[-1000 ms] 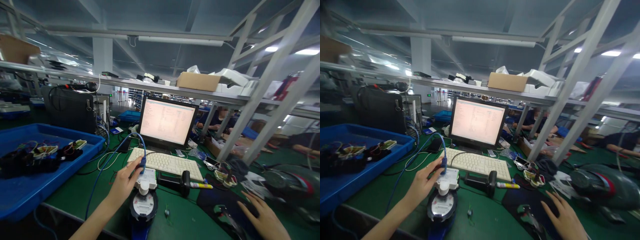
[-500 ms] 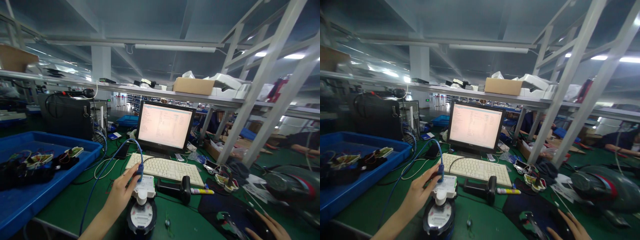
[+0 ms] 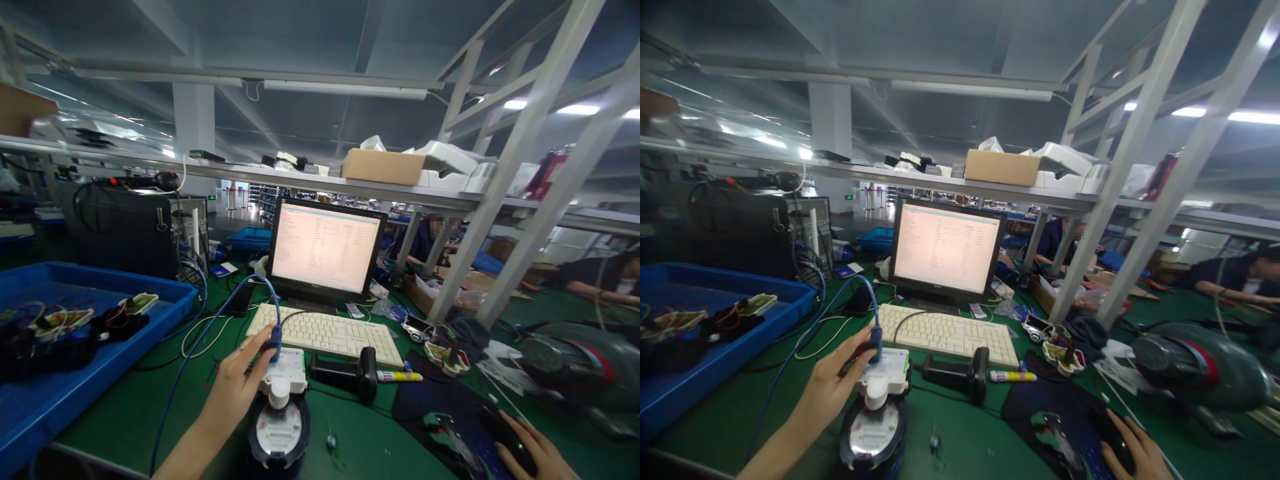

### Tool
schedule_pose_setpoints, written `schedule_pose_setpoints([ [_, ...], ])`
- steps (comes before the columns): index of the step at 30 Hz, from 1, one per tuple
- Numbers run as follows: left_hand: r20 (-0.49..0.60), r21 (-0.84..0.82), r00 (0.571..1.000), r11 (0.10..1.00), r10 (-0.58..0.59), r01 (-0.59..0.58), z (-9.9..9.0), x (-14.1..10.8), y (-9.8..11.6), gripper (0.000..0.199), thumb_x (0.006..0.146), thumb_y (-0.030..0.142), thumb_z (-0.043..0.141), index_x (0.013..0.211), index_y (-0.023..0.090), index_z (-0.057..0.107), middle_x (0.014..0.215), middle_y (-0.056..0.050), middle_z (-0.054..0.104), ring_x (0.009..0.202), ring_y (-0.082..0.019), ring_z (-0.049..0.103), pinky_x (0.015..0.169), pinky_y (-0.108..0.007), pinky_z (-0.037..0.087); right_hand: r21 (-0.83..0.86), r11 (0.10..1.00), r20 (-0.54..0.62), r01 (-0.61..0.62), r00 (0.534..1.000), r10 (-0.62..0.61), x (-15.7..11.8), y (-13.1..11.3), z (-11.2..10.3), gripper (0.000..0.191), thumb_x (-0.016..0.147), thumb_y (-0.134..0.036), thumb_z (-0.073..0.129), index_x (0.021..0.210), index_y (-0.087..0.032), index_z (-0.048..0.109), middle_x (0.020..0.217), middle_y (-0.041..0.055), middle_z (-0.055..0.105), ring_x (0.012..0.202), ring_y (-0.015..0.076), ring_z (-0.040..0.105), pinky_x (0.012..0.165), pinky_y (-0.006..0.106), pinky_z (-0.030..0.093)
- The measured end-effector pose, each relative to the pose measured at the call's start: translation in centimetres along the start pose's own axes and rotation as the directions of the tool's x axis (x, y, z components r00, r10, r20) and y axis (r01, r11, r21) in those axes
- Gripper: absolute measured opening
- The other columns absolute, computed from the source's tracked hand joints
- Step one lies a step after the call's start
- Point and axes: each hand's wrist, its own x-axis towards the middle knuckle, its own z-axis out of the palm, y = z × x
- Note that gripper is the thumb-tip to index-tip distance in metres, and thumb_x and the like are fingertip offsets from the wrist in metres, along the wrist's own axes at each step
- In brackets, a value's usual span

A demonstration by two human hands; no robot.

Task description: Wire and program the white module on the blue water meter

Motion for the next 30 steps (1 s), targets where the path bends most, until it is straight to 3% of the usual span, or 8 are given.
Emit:
schedule_pose_setpoints([
  [5, -0.014, 0.017, 0.999, 0.999, 0.031, -0.031, 0.0, 0.0, -0.1, 0.035, 0.086, 0.028, 0.051, 0.120, 0.022, 0.055, 0.112, -0.007, 0.068, 0.098, -0.021, 0.066, 0.087, -0.031, 0.053, -0.001, 1.000, 0.056, -0.007, 0.998, 0.007, -0.2, -0.8, -0.4, 0.060, 0.074, -0.055, 0.041, 0.117, -0.017, 0.058, 0.113, 0.0170, 0.059, 0.101, 0.0354, 0.060, 0.090, 0.052, 0.047],
  [9, -0.026, 0.022, 0.998, 0.998, 0.055, -0.054, 0.1, -0.1, -0.3, 0.035, 0.085, 0.027, 0.052, 0.121, 0.022, 0.054, 0.112, -0.006, 0.068, 0.098, -0.020, 0.066, 0.087, -0.030, 0.053, -0.024, 1.000, 0.090, -0.014, 0.996, 0.016, -0.3, -0.6, -0.5, 0.066, 0.075, -0.057, 0.039, 0.120, -0.012, 0.057, 0.118, 0.0195, 0.056, 0.102, 0.0350, 0.059, 0.089, 0.050, 0.048],
  [30, -0.031, 0.053, 0.994, 0.993, 0.106, -0.105, 0.2, -0.1, -0.4, 0.038, 0.086, 0.022, 0.052, 0.124, 0.022, 0.051, 0.115, -0.007, 0.067, 0.099, -0.018, 0.065, 0.086, -0.026, 0.053, -0.002, 1.000, 0.088, -0.010, 0.996, 0.011, -0.3, 0.5, 0.2, 0.065, 0.075, -0.058, 0.038, 0.116, -0.012, 0.059, 0.115, 0.0204, 0.056, 0.101, 0.0367, 0.059, 0.089, 0.053, 0.046],
])
